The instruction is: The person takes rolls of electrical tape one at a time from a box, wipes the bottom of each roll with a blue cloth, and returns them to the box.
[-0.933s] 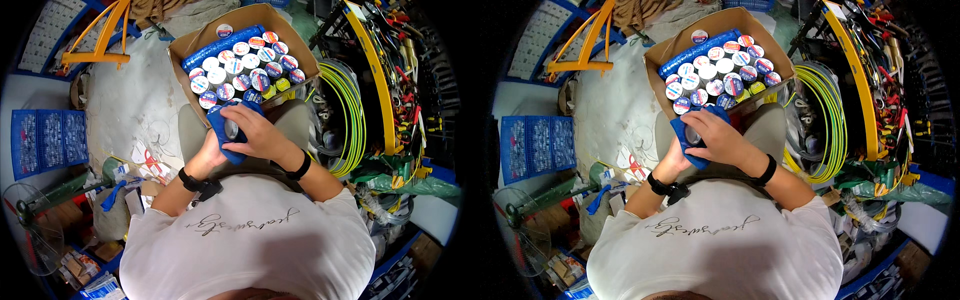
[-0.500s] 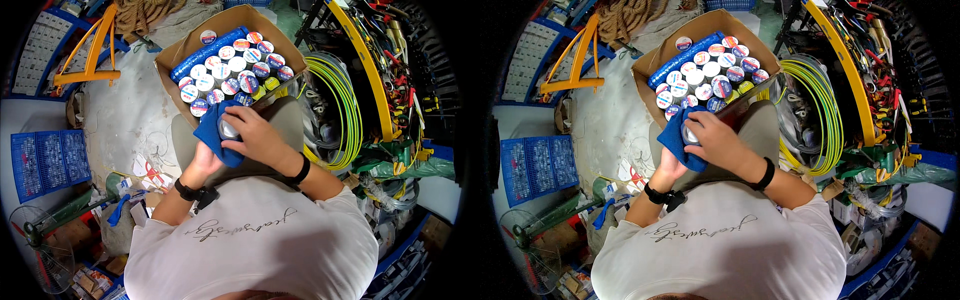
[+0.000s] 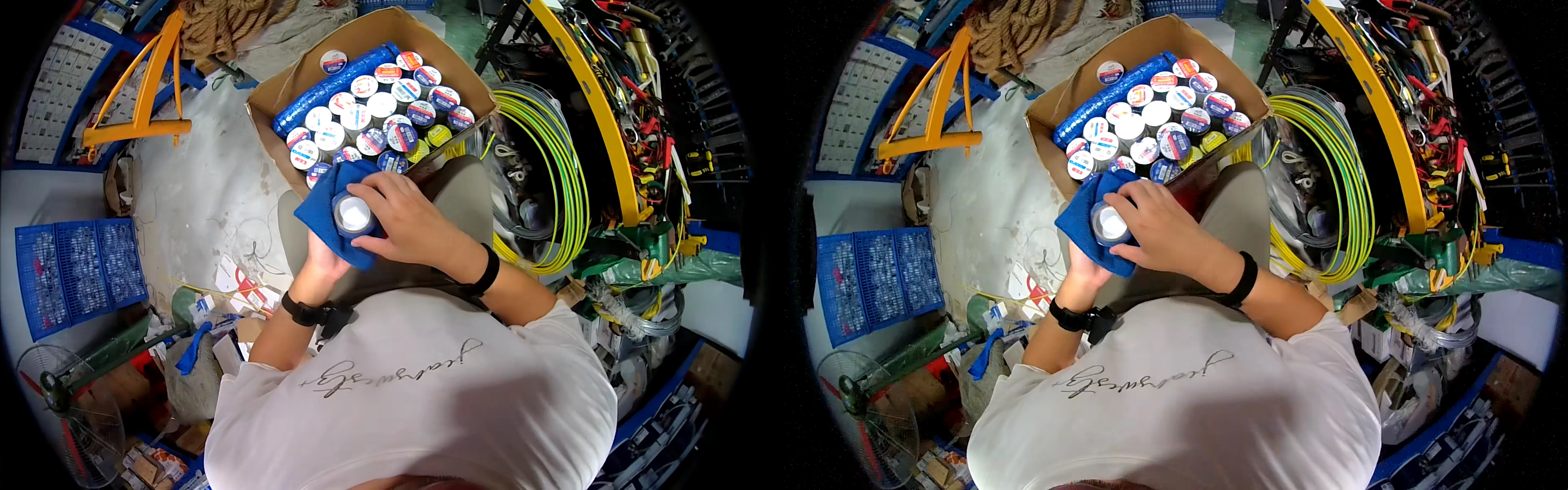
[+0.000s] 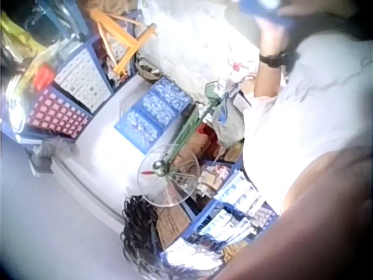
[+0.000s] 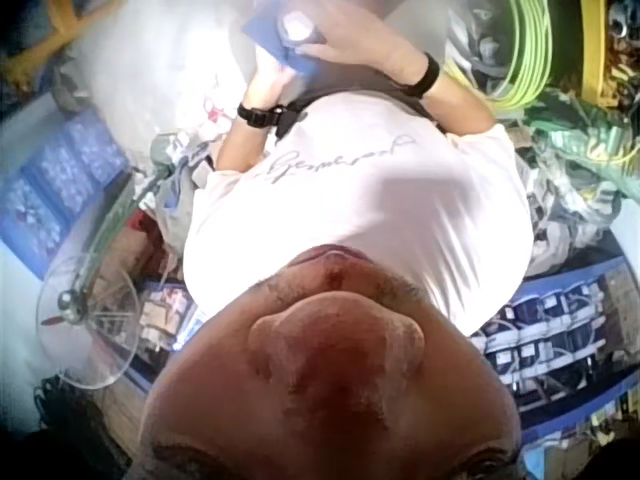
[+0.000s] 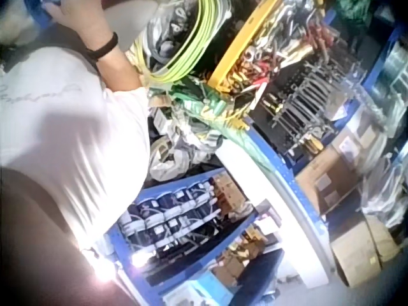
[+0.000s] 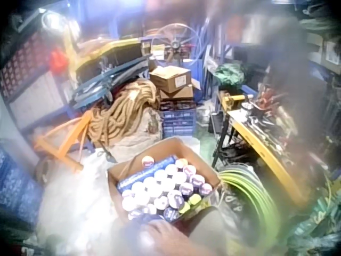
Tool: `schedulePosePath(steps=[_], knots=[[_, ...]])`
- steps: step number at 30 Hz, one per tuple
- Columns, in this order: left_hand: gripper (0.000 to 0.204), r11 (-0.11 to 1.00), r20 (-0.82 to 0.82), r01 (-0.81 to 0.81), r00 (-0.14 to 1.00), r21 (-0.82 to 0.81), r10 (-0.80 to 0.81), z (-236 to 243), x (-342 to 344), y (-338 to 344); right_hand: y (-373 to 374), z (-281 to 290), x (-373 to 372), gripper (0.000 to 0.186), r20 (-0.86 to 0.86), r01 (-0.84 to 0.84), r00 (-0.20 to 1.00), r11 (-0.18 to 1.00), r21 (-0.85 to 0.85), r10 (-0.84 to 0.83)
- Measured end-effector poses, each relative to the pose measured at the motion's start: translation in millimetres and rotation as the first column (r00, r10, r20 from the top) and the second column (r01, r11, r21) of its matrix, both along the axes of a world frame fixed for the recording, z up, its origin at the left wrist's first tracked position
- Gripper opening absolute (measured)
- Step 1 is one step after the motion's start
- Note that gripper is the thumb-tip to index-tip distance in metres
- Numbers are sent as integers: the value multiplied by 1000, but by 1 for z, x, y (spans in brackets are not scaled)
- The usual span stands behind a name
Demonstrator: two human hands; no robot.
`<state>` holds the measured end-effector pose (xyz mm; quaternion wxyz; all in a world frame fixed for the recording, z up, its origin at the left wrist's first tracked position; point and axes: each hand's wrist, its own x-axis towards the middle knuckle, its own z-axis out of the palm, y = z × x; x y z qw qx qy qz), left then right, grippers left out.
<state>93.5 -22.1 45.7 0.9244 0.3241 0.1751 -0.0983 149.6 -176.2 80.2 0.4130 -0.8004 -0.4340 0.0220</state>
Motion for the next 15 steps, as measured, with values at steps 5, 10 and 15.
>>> schedulePosePath(steps=[5,10,15], knots=[[50,999,-18,34,999,-7,-34,-13,-6,0,-4,-13,1,65,43,-79,996,997,-9,80],[49,989,-80,47,995,-137,-58,-1,-8,-3,-9,-2,-3,66,-12,-117,993,993,-9,117],[51,999,-88,-26,996,20,27,-10,-5,-10,-1,-11,-2,73,-25,-36,999,999,-2,36]])
